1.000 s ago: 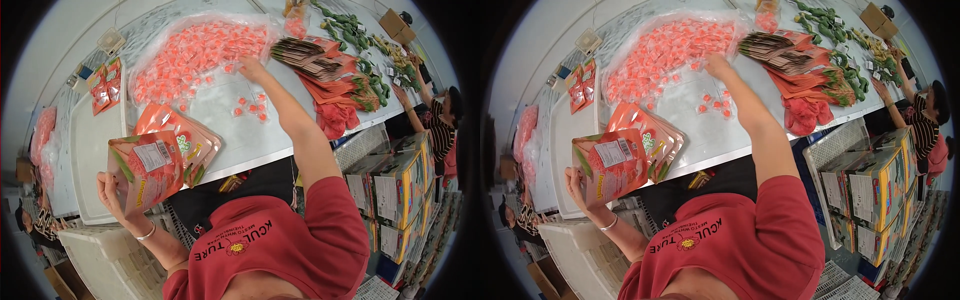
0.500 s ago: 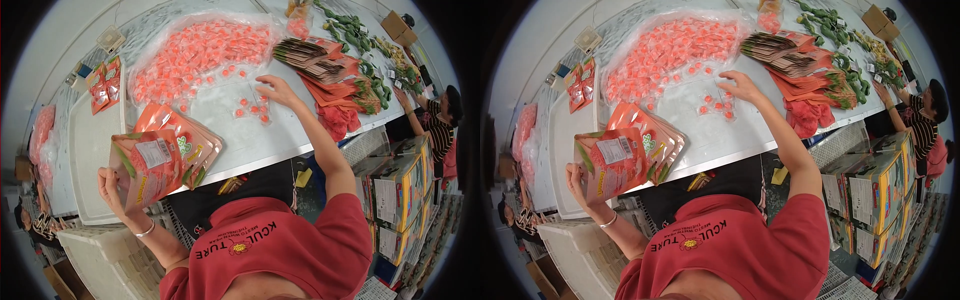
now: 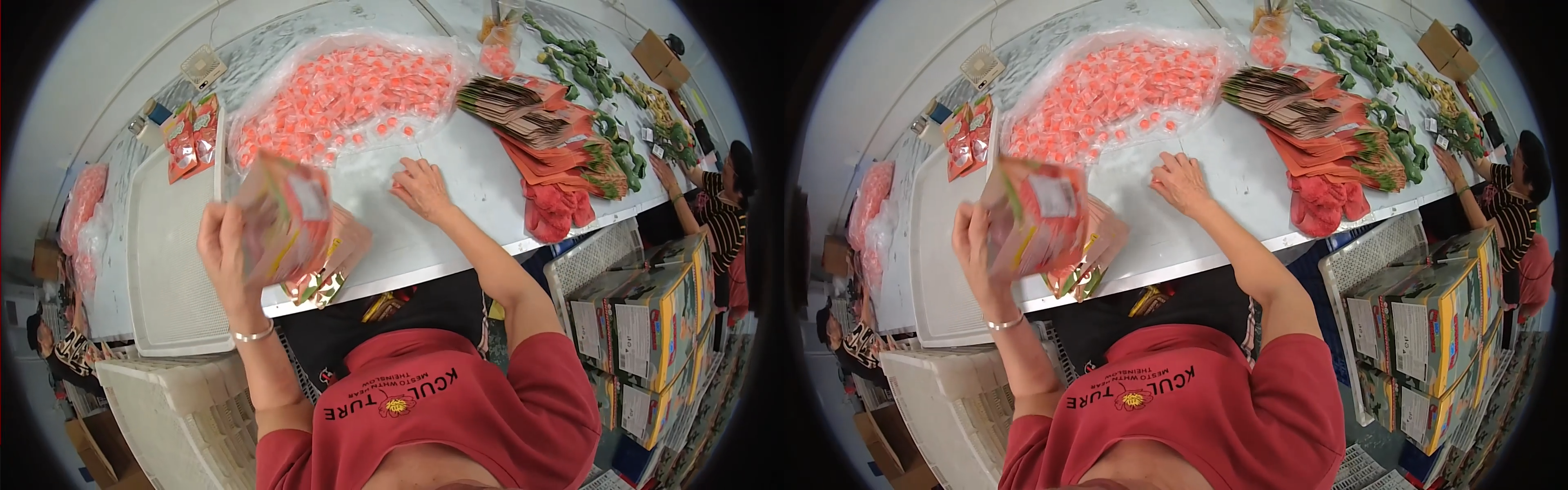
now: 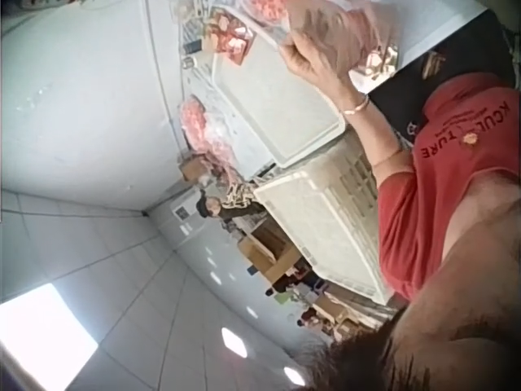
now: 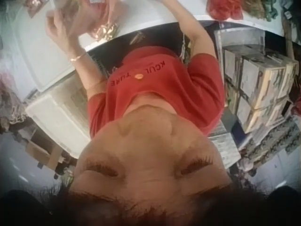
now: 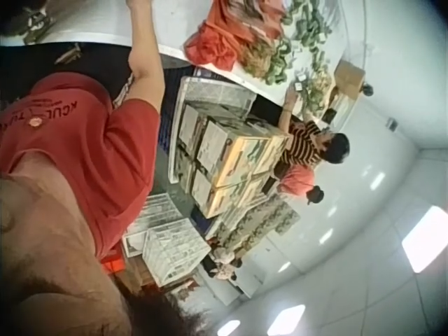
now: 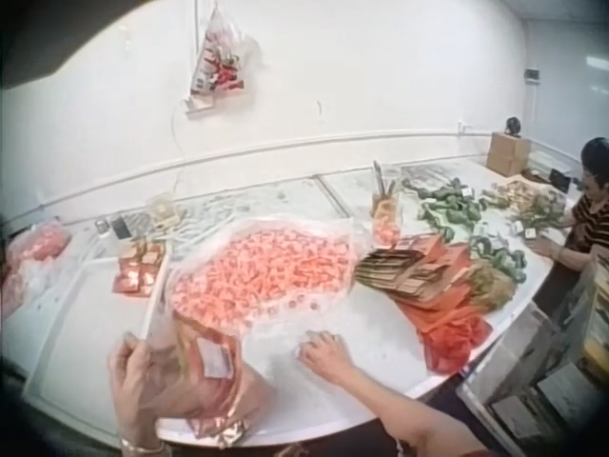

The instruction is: The recorder is packing small pink candies from a large pile into individual plastic pouches at a workbench.

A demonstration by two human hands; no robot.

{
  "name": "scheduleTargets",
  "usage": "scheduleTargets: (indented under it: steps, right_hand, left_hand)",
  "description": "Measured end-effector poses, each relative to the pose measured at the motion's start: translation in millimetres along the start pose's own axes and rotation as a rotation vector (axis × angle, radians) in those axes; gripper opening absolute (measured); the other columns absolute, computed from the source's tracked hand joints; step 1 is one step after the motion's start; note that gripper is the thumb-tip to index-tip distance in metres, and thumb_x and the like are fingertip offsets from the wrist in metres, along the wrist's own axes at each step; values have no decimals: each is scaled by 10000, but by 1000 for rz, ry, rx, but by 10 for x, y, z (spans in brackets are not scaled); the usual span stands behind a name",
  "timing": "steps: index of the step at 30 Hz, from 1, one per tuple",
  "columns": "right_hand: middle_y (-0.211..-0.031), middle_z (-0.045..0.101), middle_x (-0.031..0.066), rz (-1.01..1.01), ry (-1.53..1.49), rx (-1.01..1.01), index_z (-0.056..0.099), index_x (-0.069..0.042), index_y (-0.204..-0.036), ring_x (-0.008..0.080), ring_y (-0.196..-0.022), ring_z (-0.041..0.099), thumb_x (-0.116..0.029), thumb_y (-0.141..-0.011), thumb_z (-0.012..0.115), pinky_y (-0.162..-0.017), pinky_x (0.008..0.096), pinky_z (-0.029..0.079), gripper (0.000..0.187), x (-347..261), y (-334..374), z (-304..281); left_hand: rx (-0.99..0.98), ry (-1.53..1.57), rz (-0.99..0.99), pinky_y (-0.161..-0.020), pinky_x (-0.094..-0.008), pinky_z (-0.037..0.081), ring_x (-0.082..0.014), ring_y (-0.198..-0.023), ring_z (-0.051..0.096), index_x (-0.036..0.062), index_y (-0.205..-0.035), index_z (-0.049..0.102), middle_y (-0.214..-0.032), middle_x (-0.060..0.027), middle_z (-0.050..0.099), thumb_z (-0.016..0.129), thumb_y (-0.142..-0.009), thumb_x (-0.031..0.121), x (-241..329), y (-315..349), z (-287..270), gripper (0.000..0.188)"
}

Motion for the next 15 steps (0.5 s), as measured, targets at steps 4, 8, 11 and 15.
scheduleTargets:
  steps: [4,8,11,15]
  right_hand:
    - [-919,580,57,54,-102,137,593,-120,-880,232,-716,559,-240,-730,682,-592,372,444,212,469,-6,111]
    - [-677,513,-18,471,-925,489,611,-99,-926,116,-541,470,-197,-813,624,-463,244,362,151,914,-139,-467]
    - [-667,460,-55,384,-1886,503,582,-33,-943,18,-554,447,-211,-878,568,-489,171,373,189,403,-545,-1272]
    - [-734,503,-10,187,-1621,570,586,-37,-951,81,-580,476,-168,-885,529,-517,221,404,158,-54,-876,-1796]
  left_hand:
    - [-174,-83,178,-557,-229,359,-54,-641,404,26,-762,491,-673,33,452,500,-887,92,159,-147,693,142]
    - [-254,-170,246,-533,-269,372,-108,-581,443,6,-769,464,-627,-60,469,496,-870,71,-34,-163,1203,124]
    - [-308,-219,233,-525,-303,382,-152,-554,465,-2,-775,448,-619,-120,471,488,-862,66,-185,-220,1447,118]
    - [-337,-214,104,-525,-330,399,-184,-548,487,-14,-787,446,-624,-142,495,464,-870,108,-587,-383,1771,149]
Point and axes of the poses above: each hand's wrist, its own y-axis away from the middle knuckle, its own z-axis out of the palm, x = y × z, the point moved 10 cm from there along -y, towards the middle knuckle
